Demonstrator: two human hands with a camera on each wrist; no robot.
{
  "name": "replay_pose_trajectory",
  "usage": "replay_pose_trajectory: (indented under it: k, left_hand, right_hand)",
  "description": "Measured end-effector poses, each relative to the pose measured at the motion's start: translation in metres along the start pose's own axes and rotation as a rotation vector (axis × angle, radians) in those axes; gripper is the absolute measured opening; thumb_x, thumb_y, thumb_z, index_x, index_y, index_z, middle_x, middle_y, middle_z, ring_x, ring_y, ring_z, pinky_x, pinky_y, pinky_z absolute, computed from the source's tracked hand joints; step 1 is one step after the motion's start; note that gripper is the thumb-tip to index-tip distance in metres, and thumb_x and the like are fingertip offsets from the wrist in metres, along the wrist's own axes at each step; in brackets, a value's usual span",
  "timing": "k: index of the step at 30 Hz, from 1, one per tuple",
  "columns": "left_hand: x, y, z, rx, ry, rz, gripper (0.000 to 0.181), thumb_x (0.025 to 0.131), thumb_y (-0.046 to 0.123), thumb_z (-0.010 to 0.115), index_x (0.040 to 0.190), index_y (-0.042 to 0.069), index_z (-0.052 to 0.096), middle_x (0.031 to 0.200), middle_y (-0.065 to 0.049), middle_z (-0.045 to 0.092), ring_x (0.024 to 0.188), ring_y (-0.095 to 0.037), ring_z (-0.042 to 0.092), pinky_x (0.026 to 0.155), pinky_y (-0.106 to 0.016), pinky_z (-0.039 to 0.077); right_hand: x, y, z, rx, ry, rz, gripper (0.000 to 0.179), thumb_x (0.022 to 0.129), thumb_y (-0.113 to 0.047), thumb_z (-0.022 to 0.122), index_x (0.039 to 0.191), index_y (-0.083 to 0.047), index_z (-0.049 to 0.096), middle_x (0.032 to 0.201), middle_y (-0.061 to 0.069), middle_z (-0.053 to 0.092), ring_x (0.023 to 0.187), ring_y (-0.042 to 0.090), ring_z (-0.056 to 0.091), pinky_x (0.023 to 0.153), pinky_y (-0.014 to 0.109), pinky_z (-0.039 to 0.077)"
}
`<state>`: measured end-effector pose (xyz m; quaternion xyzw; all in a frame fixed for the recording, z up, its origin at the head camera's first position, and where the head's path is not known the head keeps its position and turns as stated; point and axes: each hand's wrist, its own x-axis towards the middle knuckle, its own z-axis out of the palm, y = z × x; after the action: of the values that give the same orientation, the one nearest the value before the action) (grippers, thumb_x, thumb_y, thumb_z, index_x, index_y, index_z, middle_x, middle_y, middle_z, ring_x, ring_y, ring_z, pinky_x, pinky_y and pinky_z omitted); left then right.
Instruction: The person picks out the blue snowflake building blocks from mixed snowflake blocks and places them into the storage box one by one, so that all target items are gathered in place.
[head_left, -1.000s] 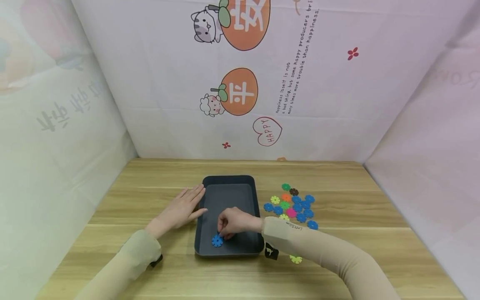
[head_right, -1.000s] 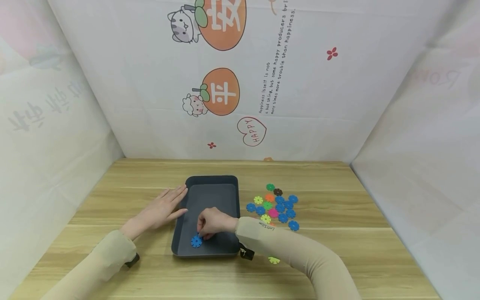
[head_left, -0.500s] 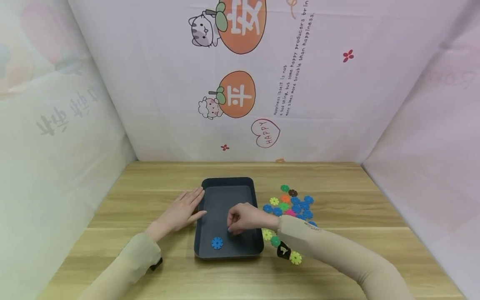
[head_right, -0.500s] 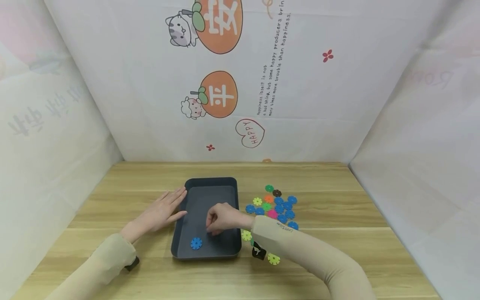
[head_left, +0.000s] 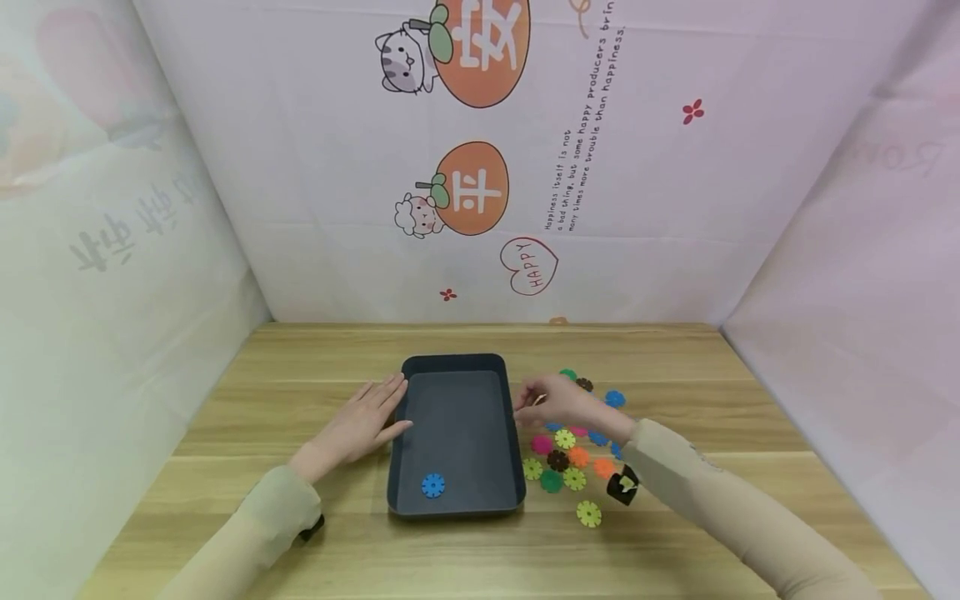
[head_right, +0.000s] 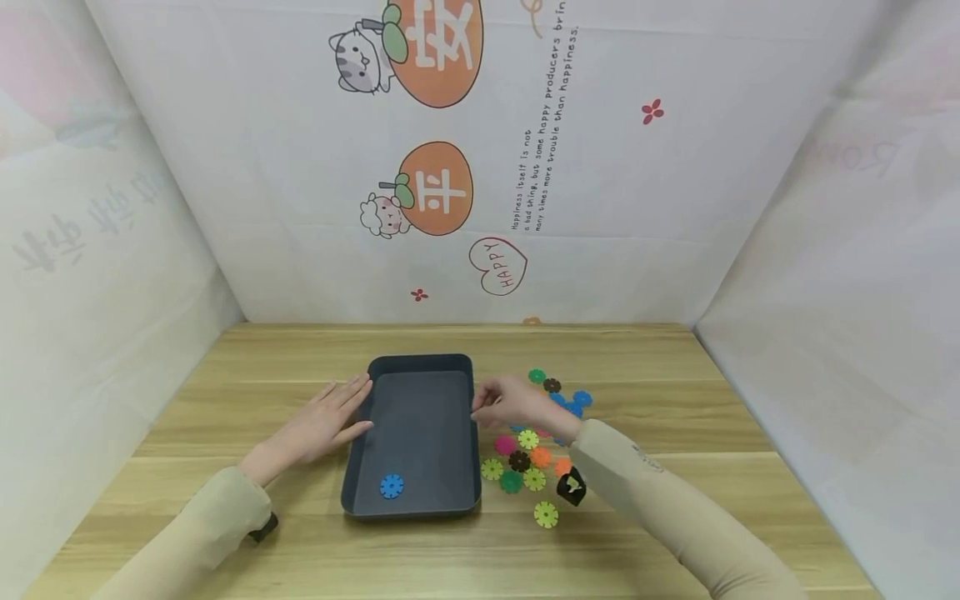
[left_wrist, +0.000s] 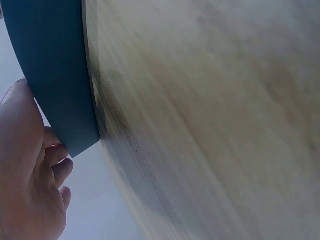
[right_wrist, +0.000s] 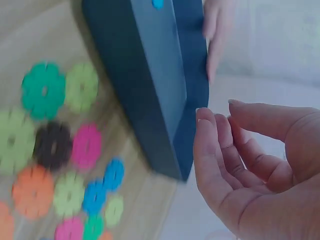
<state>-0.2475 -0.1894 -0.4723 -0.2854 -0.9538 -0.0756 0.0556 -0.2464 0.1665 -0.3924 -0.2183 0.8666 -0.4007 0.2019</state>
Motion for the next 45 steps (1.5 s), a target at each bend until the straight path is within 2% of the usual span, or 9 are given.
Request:
replay_pose_trajectory:
  k: [6, 13, 18, 24, 30, 37, 45]
  left_hand:
    - [0.0, 0.0, -0.001, 0.0, -0.004, -0.005, 0.073, 0.101, 0.048, 0.05, 0.155, 0.002, 0.032, 0.162, -0.016, 0.03, 0.15, -0.034, 0.032, 0.122, -0.056, 0.026]
    - [-0.001, 0.0, -0.001, -0.002, -0.009, -0.005, 0.073, 0.101, 0.048, 0.05, 0.155, 0.002, 0.031, 0.162, -0.016, 0.03, 0.15, -0.033, 0.032, 0.123, -0.056, 0.025]
    - [-0.001, 0.0, -0.001, -0.01, -0.011, -0.008, 0.074, 0.101, 0.048, 0.05, 0.155, 0.002, 0.03, 0.162, -0.016, 0.029, 0.15, -0.034, 0.032, 0.123, -0.056, 0.025]
    - [-0.001, -0.001, 0.0, -0.003, -0.017, -0.006, 0.073, 0.102, 0.047, 0.05, 0.155, 0.001, 0.03, 0.163, -0.017, 0.029, 0.15, -0.035, 0.032, 0.122, -0.057, 0.025]
    - [-0.002, -0.001, 0.001, -0.017, -0.007, -0.002, 0.073, 0.101, 0.047, 0.051, 0.155, 0.001, 0.03, 0.163, -0.016, 0.029, 0.15, -0.035, 0.032, 0.123, -0.057, 0.025]
    - [-0.002, -0.002, 0.002, -0.015, -0.01, 0.001, 0.074, 0.101, 0.048, 0.049, 0.155, 0.001, 0.03, 0.163, -0.016, 0.028, 0.15, -0.034, 0.032, 0.123, -0.056, 0.024]
    - [-0.003, -0.003, 0.0, -0.008, -0.011, 0.002, 0.074, 0.102, 0.049, 0.049, 0.155, 0.002, 0.029, 0.163, -0.016, 0.028, 0.151, -0.033, 0.03, 0.123, -0.055, 0.024]
  right_hand:
    - [-0.013, 0.025, -0.035, 0.02, 0.086, 0.057, 0.014, 0.096, -0.009, 0.063, 0.102, 0.003, 0.062, 0.096, 0.015, 0.066, 0.08, 0.017, 0.067, 0.078, 0.038, 0.061]
    - [-0.03, 0.058, -0.065, 0.0, 0.152, 0.106, 0.019, 0.096, -0.011, 0.063, 0.104, 0.005, 0.062, 0.093, 0.014, 0.065, 0.082, 0.019, 0.065, 0.071, 0.026, 0.058]
    - [-0.036, 0.079, -0.078, -0.041, 0.191, 0.123, 0.023, 0.096, -0.011, 0.062, 0.108, 0.01, 0.061, 0.096, 0.02, 0.066, 0.084, 0.021, 0.067, 0.075, 0.033, 0.06]
    - [-0.04, 0.101, -0.087, -0.09, 0.222, 0.158, 0.027, 0.095, -0.009, 0.062, 0.112, 0.012, 0.058, 0.1, 0.022, 0.065, 0.087, 0.027, 0.066, 0.081, 0.042, 0.06]
    - [-0.042, 0.118, -0.091, -0.146, 0.237, 0.166, 0.028, 0.094, -0.007, 0.063, 0.111, 0.014, 0.058, 0.101, 0.025, 0.065, 0.089, 0.028, 0.064, 0.082, 0.044, 0.059]
    - [-0.036, 0.135, -0.091, -0.188, 0.24, 0.201, 0.028, 0.088, -0.002, 0.067, 0.111, 0.014, 0.061, 0.1, 0.024, 0.066, 0.089, 0.025, 0.063, 0.082, 0.043, 0.059]
    - [-0.033, 0.141, -0.09, -0.245, 0.243, 0.196, 0.031, 0.085, -0.005, 0.071, 0.108, 0.015, 0.062, 0.099, 0.025, 0.067, 0.088, 0.026, 0.064, 0.08, 0.037, 0.058]
